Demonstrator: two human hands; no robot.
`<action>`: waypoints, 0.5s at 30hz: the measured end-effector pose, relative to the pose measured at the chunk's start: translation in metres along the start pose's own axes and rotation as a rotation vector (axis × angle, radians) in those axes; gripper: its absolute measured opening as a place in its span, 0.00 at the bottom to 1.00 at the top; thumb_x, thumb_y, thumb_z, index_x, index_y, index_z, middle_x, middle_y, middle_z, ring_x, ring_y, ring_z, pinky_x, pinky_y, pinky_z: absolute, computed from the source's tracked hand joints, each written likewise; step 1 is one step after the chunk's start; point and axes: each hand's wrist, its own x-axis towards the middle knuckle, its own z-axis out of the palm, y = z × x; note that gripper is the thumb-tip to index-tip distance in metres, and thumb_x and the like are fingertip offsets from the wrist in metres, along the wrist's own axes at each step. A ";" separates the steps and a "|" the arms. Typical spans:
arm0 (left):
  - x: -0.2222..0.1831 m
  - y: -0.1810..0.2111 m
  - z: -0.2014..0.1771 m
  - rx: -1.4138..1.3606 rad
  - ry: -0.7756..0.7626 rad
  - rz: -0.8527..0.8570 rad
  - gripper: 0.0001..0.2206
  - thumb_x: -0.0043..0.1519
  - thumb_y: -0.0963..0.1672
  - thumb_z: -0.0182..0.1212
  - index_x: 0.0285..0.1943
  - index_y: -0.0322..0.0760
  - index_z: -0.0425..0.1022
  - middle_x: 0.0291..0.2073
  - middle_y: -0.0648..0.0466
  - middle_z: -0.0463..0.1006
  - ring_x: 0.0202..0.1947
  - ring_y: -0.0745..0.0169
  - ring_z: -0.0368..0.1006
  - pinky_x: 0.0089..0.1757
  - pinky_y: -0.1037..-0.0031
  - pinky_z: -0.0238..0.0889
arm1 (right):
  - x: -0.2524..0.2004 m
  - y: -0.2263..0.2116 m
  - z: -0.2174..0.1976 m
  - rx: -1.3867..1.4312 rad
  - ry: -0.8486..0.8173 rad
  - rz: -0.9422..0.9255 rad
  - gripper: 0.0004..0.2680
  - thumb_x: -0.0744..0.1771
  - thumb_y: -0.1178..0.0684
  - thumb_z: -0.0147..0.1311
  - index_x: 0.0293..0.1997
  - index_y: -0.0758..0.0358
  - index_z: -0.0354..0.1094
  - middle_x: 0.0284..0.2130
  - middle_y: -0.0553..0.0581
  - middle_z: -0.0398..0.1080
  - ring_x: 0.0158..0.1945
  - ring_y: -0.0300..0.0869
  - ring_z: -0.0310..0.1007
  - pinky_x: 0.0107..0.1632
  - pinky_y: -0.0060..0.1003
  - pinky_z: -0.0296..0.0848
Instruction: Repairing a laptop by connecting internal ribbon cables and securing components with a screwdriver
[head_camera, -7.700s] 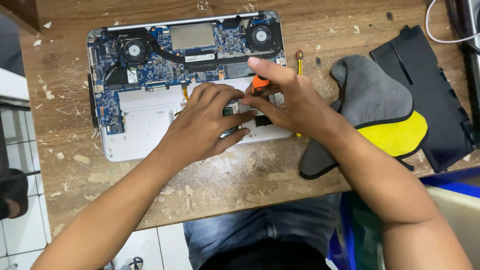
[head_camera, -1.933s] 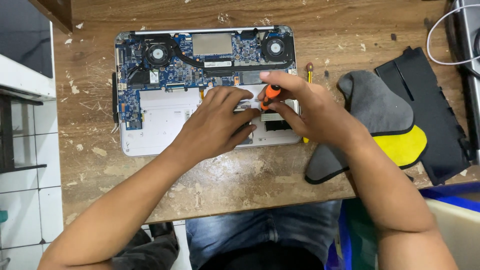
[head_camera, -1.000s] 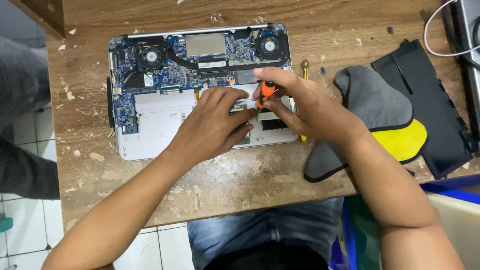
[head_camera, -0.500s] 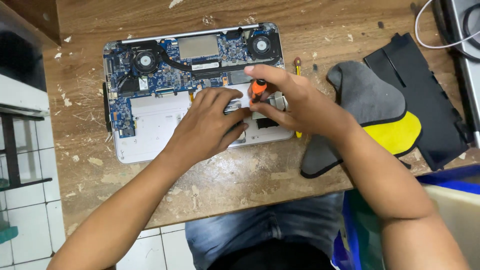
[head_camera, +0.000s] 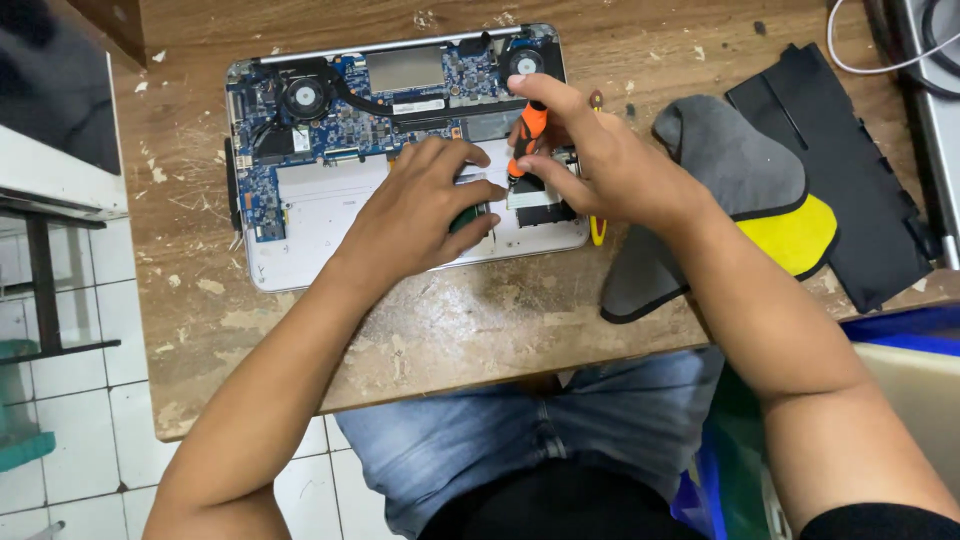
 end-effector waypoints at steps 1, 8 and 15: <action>0.001 0.001 -0.002 0.005 -0.001 0.000 0.11 0.65 0.48 0.65 0.53 0.42 0.81 0.51 0.44 0.72 0.49 0.41 0.65 0.46 0.54 0.60 | 0.000 0.000 0.000 0.001 0.002 -0.005 0.25 0.72 0.64 0.54 0.75 0.63 0.40 0.48 0.64 0.71 0.49 0.51 0.74 0.59 0.44 0.70; 0.004 0.002 -0.004 -0.010 -0.014 -0.003 0.11 0.65 0.47 0.66 0.51 0.39 0.81 0.48 0.44 0.71 0.49 0.42 0.66 0.46 0.55 0.60 | -0.003 0.003 0.002 -0.028 0.018 -0.049 0.24 0.73 0.63 0.55 0.76 0.63 0.40 0.50 0.63 0.72 0.49 0.52 0.73 0.58 0.43 0.70; 0.002 0.003 -0.006 0.024 -0.007 0.036 0.10 0.66 0.47 0.64 0.49 0.37 0.81 0.47 0.45 0.71 0.47 0.44 0.66 0.46 0.56 0.59 | -0.004 0.000 0.005 -0.014 0.020 -0.069 0.26 0.73 0.65 0.53 0.78 0.60 0.39 0.50 0.61 0.71 0.47 0.49 0.72 0.53 0.41 0.70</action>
